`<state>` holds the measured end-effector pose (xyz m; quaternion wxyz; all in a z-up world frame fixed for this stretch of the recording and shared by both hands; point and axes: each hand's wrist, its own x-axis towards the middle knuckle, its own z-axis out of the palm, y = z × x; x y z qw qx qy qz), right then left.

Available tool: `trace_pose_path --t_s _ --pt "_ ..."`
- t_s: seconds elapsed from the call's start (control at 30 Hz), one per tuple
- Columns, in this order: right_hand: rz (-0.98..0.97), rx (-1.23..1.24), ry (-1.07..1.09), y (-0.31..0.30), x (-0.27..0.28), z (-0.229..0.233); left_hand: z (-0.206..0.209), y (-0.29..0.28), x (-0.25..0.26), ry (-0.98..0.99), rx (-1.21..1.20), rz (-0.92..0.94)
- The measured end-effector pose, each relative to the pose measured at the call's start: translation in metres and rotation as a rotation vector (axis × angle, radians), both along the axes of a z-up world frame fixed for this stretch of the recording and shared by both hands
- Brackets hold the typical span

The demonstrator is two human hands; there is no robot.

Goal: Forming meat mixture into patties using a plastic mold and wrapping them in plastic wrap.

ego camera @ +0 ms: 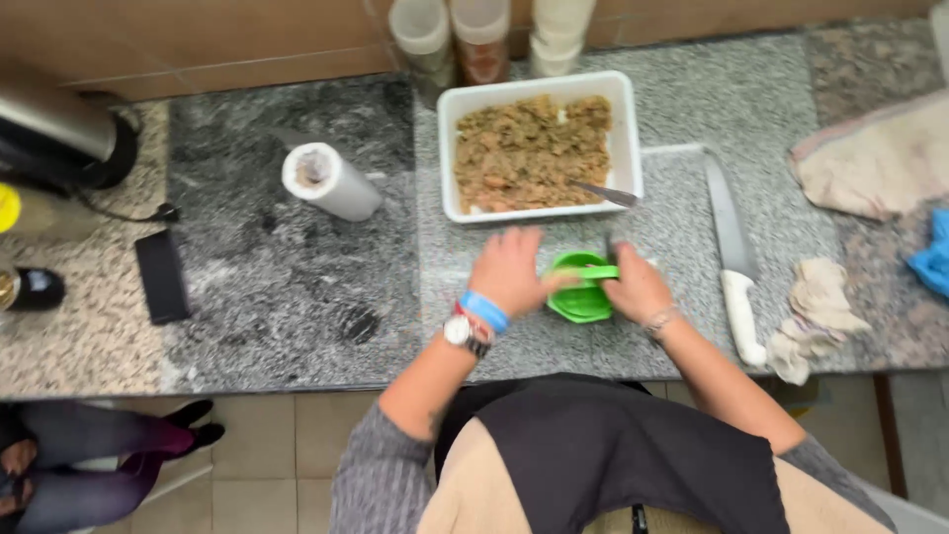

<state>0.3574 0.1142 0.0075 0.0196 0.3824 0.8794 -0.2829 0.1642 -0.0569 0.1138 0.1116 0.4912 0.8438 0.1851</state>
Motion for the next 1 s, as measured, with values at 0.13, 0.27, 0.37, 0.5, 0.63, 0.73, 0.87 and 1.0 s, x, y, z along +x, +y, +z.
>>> trace_pose_path --t_s 0.13,0.27,0.37,0.5,0.63,0.73,0.87,1.0 --pt "0.016 0.007 0.030 -0.018 -0.001 0.035 -0.007 -0.008 0.051 -0.024 0.058 -0.185" --pt "0.043 0.182 0.040 -0.038 0.002 0.115 -0.052 -0.006 0.068 -0.064 0.112 -0.139" --pt "0.112 0.184 0.303 -0.039 0.016 0.111 -0.029 -0.003 0.068 -0.165 0.063 -0.103" --pt "0.209 0.162 0.326 -0.028 0.021 0.078 -0.044 -0.001 0.071 -0.336 0.228 -0.120" --pt "0.180 0.182 0.505 -0.011 0.035 0.090 -0.061 0.002 0.065 -0.337 0.326 -0.091" --pt "0.015 0.134 0.541 0.011 0.066 0.117 -0.052 0.000 0.063 -0.303 0.282 -0.019" --pt "-0.107 0.327 0.313 0.047 0.091 0.120 -0.059 0.000 0.053 -0.133 0.309 0.055" --pt "-0.094 0.477 0.142 0.067 0.099 0.076 -0.047 -0.005 0.046 -0.125 0.141 0.193"
